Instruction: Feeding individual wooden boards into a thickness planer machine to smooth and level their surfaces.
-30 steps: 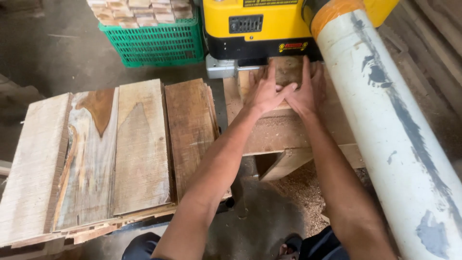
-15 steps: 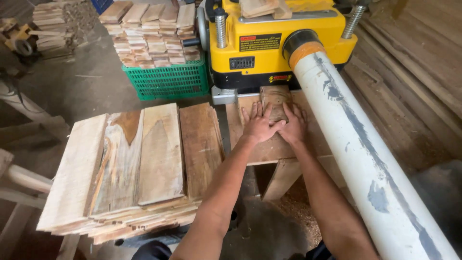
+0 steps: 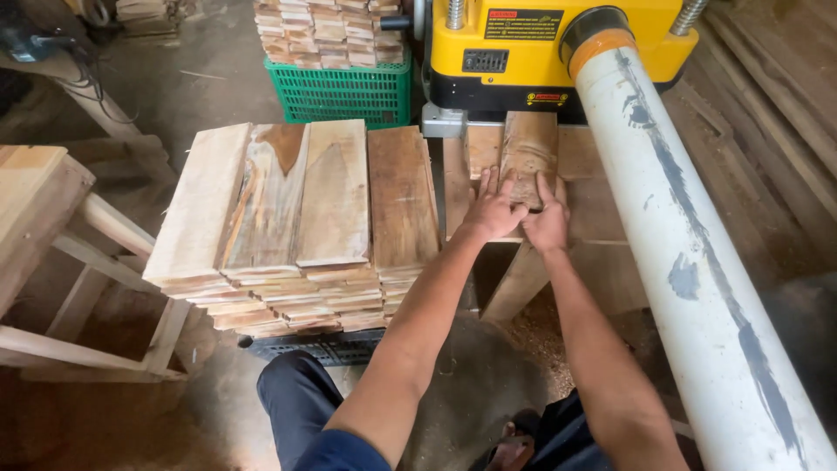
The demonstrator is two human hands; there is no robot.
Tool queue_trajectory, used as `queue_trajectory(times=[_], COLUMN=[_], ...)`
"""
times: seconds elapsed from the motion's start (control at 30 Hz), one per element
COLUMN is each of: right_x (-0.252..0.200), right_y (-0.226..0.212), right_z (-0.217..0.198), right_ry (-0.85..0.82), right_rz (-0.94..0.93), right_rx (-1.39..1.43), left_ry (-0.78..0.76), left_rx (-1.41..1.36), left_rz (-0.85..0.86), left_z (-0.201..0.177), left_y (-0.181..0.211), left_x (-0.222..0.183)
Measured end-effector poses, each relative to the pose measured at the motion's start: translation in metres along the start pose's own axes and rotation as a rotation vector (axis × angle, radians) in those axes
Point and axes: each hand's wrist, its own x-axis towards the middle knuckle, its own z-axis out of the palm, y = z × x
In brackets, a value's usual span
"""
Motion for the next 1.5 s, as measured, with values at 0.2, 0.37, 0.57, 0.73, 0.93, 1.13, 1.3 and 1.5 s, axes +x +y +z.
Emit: queue_trajectory(times=[0.2, 0.37, 0.57, 0.73, 0.93, 1.13, 1.3, 1.5], right_x=[-0.043, -0.104, -0.125, -0.149, -0.155, -0.169, -0.181, -0.146], right_y=[-0.006, -0.050, -0.056, -0.118, -0.186, -0.185, -0.214, -0.171], right_z=[-0.011, -0.039, -0.028, -0.023, 0.002, 0.023, 0.004, 0.020], right_ry=[0.037, 0.058, 0.127, 0.170, 0.030, -0.277, -0.300, -0.309], right_rz=[0.018, 0.011, -0.028, -0.190, -0.282, -0.179, -0.226, -0.405], right_rx=[0.016, 0.035, 0.064, 0.236, 0.383, 0.077, 0.074, 0.106], left_ry=[0.102, 0.207, 0.438, 0.602, 0.714, 0.539, 0.349, 0.220], left_rx=[-0.219, -0.657, -0.821, -0.781, -0.425, -0.088, 0.098, 0.219], left_rz=[-0.053, -0.149, -0.389, -0.286, -0.235, -0.292, -0.236, -0.194], left_z=[0.025, 0.010, 0.012, -0.054, -0.119, -0.150, -0.137, -0.135], left_y=[0.000, 0.030, 0.013, 0.007, -0.017, -0.070, -0.114, -0.108], left_x=[-0.032, -0.091, -0.084, -0.143, -0.212, -0.239, -0.213, -0.193])
